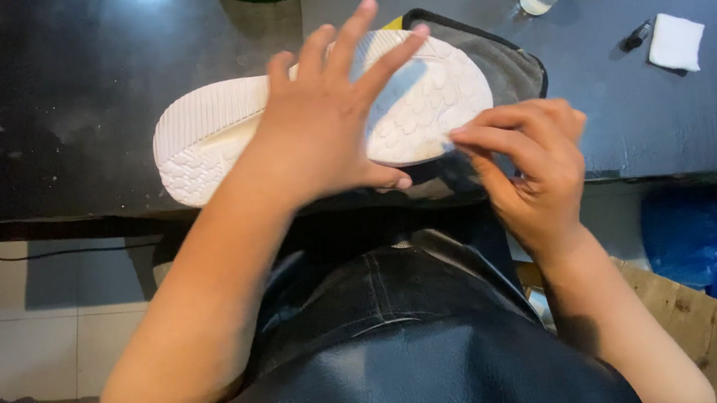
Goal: The person cleans a white shoe insole by hand using a small white cloth. They rub the textured surface of the insole, which is resting on their lap, and occasionally pick up a spray bottle to apply liquid before continuing to wipe the insole.
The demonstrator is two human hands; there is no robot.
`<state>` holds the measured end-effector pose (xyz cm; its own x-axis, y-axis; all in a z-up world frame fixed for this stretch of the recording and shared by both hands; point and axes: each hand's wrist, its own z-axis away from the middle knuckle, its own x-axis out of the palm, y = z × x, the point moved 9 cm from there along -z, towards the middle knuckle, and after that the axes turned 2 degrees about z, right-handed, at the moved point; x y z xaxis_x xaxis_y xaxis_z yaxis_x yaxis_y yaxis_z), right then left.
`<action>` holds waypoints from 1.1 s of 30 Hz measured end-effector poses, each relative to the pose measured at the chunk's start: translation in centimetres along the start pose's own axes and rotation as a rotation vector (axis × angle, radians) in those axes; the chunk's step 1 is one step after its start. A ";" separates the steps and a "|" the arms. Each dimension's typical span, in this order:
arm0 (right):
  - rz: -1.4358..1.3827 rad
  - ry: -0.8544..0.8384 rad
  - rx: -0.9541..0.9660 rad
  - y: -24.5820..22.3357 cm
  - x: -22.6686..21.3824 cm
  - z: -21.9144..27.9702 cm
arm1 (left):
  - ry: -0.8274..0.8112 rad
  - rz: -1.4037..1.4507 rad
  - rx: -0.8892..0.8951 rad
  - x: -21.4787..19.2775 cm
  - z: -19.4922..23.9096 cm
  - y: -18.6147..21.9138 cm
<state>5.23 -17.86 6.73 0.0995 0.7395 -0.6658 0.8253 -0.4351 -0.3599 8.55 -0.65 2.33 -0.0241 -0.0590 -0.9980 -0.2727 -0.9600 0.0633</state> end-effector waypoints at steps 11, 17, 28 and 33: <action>-0.022 -0.135 0.034 1.4 2.5 2.1 | 0.085 -0.026 -0.030 1.4 0.6 -2.1; 0.055 -0.112 -0.107 -2.2 4.6 -0.1 | 0.051 -0.043 -0.046 1.9 0.2 -2.2; 0.178 -0.035 -0.043 -1.1 3.4 1.3 | 0.048 -0.003 -0.042 1.6 0.2 -2.5; 0.153 -0.059 -0.194 -3.6 5.1 -0.6 | 0.047 0.002 -0.044 1.9 0.2 -2.4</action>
<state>3.11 -12.21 5.07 0.2031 0.6390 -0.7419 0.8949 -0.4286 -0.1242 8.99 1.56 0.28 0.0205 -0.0728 -0.9971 -0.2300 -0.9709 0.0662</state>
